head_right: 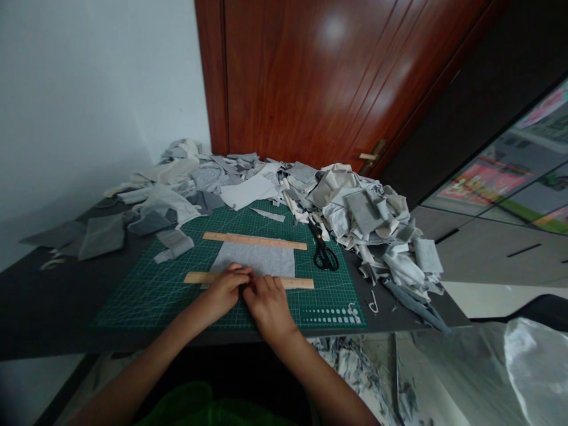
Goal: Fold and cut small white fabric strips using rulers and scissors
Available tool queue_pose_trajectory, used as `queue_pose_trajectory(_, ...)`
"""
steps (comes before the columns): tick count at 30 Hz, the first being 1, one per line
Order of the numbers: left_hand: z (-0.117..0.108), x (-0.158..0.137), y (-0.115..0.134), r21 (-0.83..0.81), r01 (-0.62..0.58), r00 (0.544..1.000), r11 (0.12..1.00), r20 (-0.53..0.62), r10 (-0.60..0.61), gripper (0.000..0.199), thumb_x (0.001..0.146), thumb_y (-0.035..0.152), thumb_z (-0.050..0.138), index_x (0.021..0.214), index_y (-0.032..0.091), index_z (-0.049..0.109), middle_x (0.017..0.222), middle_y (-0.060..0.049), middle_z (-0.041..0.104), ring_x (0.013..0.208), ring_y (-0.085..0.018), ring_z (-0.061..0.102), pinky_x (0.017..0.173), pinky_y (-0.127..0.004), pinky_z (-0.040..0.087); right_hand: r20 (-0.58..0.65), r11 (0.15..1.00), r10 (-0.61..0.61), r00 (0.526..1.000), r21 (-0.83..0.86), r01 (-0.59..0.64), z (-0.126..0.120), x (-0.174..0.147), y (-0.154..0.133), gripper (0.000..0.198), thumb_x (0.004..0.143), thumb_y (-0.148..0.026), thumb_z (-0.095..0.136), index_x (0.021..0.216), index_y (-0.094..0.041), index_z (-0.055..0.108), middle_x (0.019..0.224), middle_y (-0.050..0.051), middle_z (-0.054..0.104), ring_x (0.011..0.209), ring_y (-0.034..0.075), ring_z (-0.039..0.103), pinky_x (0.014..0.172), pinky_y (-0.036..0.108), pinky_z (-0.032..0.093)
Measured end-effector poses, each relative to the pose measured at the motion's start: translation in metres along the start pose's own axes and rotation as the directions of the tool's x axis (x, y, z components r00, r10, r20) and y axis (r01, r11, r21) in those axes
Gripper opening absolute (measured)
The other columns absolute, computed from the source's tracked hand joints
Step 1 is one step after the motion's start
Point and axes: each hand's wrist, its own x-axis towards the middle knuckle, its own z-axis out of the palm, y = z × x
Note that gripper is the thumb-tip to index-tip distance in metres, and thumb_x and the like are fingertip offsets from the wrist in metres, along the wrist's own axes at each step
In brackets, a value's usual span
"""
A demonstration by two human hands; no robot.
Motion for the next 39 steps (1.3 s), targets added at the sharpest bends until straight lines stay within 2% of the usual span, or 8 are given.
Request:
queue_pose_trajectory(10, 0.004, -0.002, -0.002, -0.015, 0.000, 0.999, 1.000, -0.035, -0.001, 0.048, 0.064, -0.010, 0.041, 0.083, 0.021, 0.073, 0.091, -0.002, 0.072, 0.098, -0.022, 0.060, 0.089, -0.037, 0.049, 0.155, 0.991, 0.114, 0.981, -0.081, -0.102, -0.021, -0.033, 0.039, 0.013, 0.096, -0.010, 0.061, 0.094, -0.021, 0.069, 0.097, 0.007, 0.066, 0.091, 0.025, 0.054, 0.082, 0.038, 0.037)
queue_pose_trajectory(15, 0.005, -0.002, -0.006, -0.021, -0.016, 0.999, 1.000, -0.043, 0.015, 0.048, 0.062, -0.013, 0.041, 0.078, 0.020, 0.072, 0.084, -0.002, 0.071, 0.096, -0.022, 0.060, 0.089, -0.037, 0.049, 0.159, 0.984, 0.161, 0.974, -0.104, -0.146, -0.028, -0.053, 0.059, 0.021, 0.096, -0.004, 0.057, 0.097, -0.019, 0.071, 0.101, 0.008, 0.068, 0.093, 0.025, 0.054, 0.083, 0.037, 0.037)
queue_pose_trajectory(22, 0.008, -0.004, -0.009, -0.021, -0.008, 0.996, 1.000, -0.093, 0.007, 0.052, 0.063, -0.015, 0.039, 0.084, 0.019, 0.074, 0.096, -0.004, 0.073, 0.101, -0.021, 0.061, 0.093, -0.039, 0.051, 0.121, 0.972, 0.221, 0.968, -0.110, -0.208, -0.032, -0.068, 0.079, 0.032, 0.090, 0.005, 0.052, 0.095, -0.019, 0.072, 0.099, 0.009, 0.069, 0.091, 0.025, 0.055, 0.080, 0.038, 0.038)
queue_pose_trajectory(26, 0.006, -0.004, -0.004, -0.007, -0.005, 0.997, 1.000, -0.078, 0.005, 0.047, 0.073, -0.012, 0.040, 0.084, 0.020, 0.072, 0.092, -0.004, 0.072, 0.100, -0.021, 0.062, 0.093, -0.040, 0.051, 0.001, 0.947, 0.273, 0.962, 0.173, -0.269, -0.031, -0.067, 0.074, 0.027, 0.094, -0.002, 0.051, 0.101, -0.020, 0.070, 0.099, 0.009, 0.069, 0.093, 0.025, 0.059, 0.082, 0.037, 0.044)
queue_pose_trajectory(28, 0.004, -0.003, 0.000, 0.003, -0.002, 0.998, 1.000, -0.067, 0.002, 0.042, 0.079, -0.010, 0.042, 0.084, 0.020, 0.071, 0.094, -0.004, 0.072, 0.101, -0.022, 0.062, 0.092, -0.040, 0.051, -0.037, 0.870, 0.322, 0.946, 0.406, -0.280, -0.028, -0.059, 0.063, 0.024, 0.099, -0.009, 0.049, 0.108, -0.020, 0.068, 0.102, 0.009, 0.068, 0.095, 0.024, 0.062, 0.085, 0.037, 0.048)
queue_pose_trajectory(31, 0.000, -0.004, 0.006, 0.019, 0.007, 0.999, 1.000, -0.038, -0.007, 0.028, 0.084, -0.002, 0.051, 0.085, 0.021, 0.067, 0.093, -0.004, 0.070, 0.100, -0.024, 0.061, 0.091, -0.040, 0.050, 0.010, 0.731, 0.319, 0.948, 0.634, -0.253, -0.020, -0.036, 0.041, 0.023, 0.101, -0.013, 0.047, 0.103, -0.022, 0.069, 0.097, 0.007, 0.068, 0.093, 0.021, 0.065, 0.086, 0.034, 0.053)
queue_pose_trajectory(35, -0.003, -0.006, 0.008, 0.016, 0.097, 0.995, 0.995, -0.037, -0.096, 0.021, 0.083, 0.010, 0.064, 0.100, 0.022, 0.061, 0.100, -0.004, 0.064, 0.099, -0.025, 0.061, 0.090, -0.040, 0.049, 0.032, 0.644, 0.405, 0.914, 0.700, -0.310, -0.007, -0.003, 0.015, 0.014, 0.095, -0.015, 0.062, 0.100, -0.021, 0.074, 0.091, 0.005, 0.073, 0.087, 0.021, 0.068, 0.082, 0.033, 0.054)
queue_pose_trajectory(39, -0.003, -0.008, 0.005, -0.013, 0.136, 0.991, 0.991, -0.011, -0.136, 0.016, 0.086, 0.012, 0.058, 0.098, 0.022, 0.055, 0.097, -0.002, 0.058, 0.092, -0.022, 0.059, 0.084, -0.037, 0.048, 0.069, 0.633, 0.395, 0.916, 0.702, -0.326, -0.001, 0.013, 0.003, 0.020, 0.096, -0.015, 0.060, 0.108, -0.018, 0.075, 0.098, 0.008, 0.076, 0.091, 0.021, 0.070, 0.086, 0.033, 0.053)
